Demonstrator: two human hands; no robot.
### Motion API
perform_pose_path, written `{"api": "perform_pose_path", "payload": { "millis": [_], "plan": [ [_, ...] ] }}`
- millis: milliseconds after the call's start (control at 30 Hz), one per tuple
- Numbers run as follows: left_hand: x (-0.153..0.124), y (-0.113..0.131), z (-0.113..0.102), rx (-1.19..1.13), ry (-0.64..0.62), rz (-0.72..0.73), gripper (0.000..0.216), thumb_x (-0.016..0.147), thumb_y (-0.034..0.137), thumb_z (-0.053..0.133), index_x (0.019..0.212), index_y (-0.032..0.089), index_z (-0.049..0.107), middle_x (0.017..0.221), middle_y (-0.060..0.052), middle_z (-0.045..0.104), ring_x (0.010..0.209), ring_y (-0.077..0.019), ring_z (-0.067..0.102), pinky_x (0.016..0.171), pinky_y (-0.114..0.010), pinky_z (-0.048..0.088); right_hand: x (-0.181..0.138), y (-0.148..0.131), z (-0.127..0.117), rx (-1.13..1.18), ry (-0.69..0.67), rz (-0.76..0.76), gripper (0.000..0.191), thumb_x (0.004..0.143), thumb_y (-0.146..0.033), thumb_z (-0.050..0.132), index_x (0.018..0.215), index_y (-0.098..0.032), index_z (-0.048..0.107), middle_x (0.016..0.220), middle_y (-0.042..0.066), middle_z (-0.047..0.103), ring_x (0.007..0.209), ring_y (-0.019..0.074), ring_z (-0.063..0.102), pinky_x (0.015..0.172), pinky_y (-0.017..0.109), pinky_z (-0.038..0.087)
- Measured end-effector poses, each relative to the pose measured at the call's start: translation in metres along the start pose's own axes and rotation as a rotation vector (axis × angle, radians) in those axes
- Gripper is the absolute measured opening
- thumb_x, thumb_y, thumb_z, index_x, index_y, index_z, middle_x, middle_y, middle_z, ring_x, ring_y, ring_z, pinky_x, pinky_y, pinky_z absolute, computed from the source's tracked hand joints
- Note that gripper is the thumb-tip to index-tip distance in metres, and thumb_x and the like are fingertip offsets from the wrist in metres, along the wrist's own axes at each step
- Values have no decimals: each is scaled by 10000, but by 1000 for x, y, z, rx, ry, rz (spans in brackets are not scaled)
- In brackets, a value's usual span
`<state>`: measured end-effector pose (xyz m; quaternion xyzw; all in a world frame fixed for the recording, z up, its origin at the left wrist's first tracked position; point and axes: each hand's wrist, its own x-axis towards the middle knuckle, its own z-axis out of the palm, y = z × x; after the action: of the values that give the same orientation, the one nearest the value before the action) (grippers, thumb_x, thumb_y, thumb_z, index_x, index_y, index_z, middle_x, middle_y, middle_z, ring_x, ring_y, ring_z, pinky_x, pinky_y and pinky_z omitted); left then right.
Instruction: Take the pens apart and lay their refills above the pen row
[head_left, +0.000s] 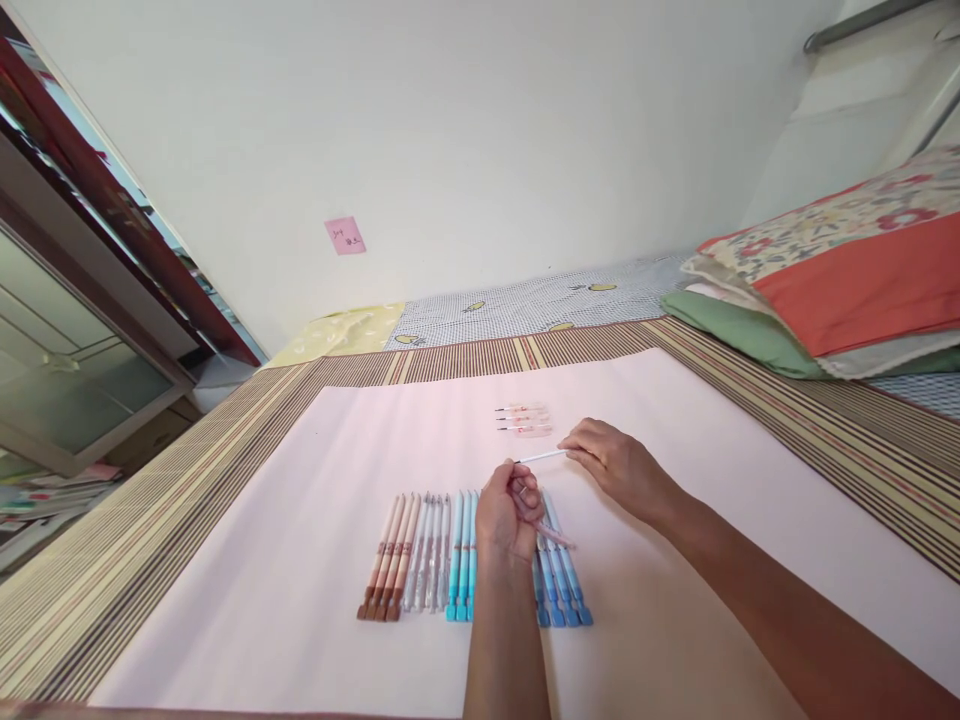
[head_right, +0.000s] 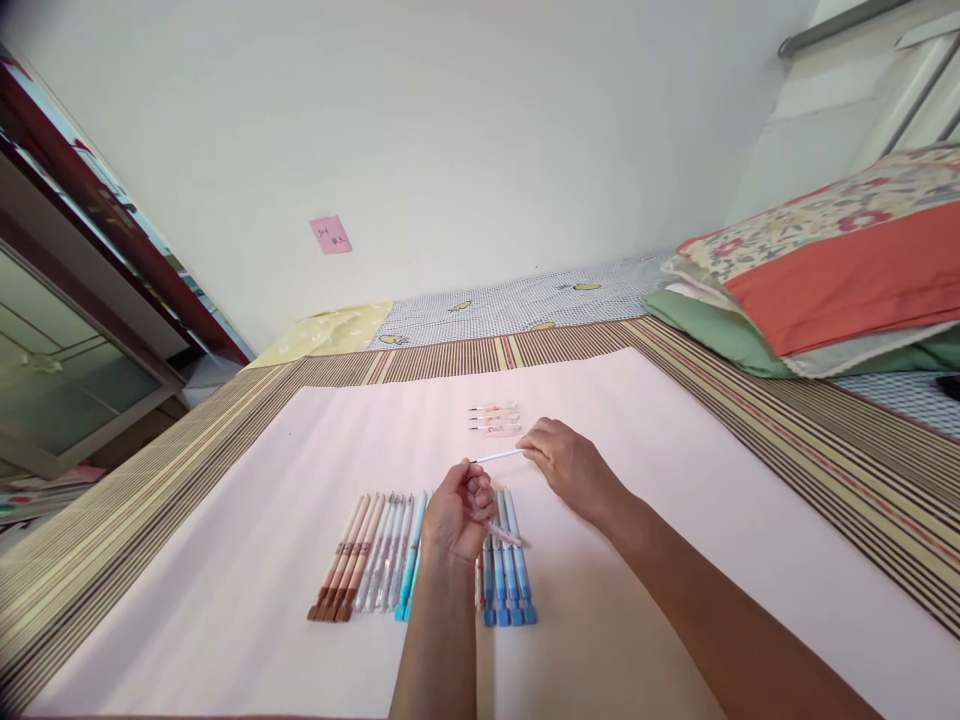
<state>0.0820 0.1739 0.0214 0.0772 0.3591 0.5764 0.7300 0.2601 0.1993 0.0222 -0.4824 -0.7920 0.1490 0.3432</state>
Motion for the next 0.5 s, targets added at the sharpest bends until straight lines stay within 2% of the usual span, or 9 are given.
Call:
{"api": "perform_pose_path", "payload": {
  "millis": [133, 233, 400, 500],
  "plan": [
    [0, 0, 0, -25, 36, 16, 295, 900, 290, 639, 667, 127, 562, 526, 10, 516, 362, -45, 372, 359, -150, 177, 3, 7, 10, -51, 19, -3, 209, 965, -240, 511, 953, -242, 719, 990, 58, 670, 922, 196, 642, 808, 301, 498],
    [1, 1, -3, -41, 32, 3, 287, 891, 332, 666, 707, 137, 561, 541, 16, 518, 375, -50, 379, 364, -149, 182, 13, 17, 21, -76, 51, 55, 209, 951, -204, 521, 962, -229, 728, 1005, 57, 657, 923, 191, 639, 812, 289, 485],
    [2, 3, -5, -58, 30, -30, 232, 822, 249, 705, 687, 139, 551, 550, 27, 509, 374, -40, 368, 368, -142, 181, 35, 36, 42, -172, -68, 117, 223, 963, -160, 484, 956, -198, 704, 999, 54, 644, 894, 174, 626, 796, 261, 441],
    [1, 4, -2, -80, 57, -33, 197, 834, 206, 656, 679, 129, 562, 541, 24, 510, 364, -37, 358, 356, -139, 175, 41, 42, 48, -279, -98, 140, 204, 959, -124, 483, 934, -185, 676, 990, 54, 653, 875, 169, 619, 765, 254, 401]
  ]
}}
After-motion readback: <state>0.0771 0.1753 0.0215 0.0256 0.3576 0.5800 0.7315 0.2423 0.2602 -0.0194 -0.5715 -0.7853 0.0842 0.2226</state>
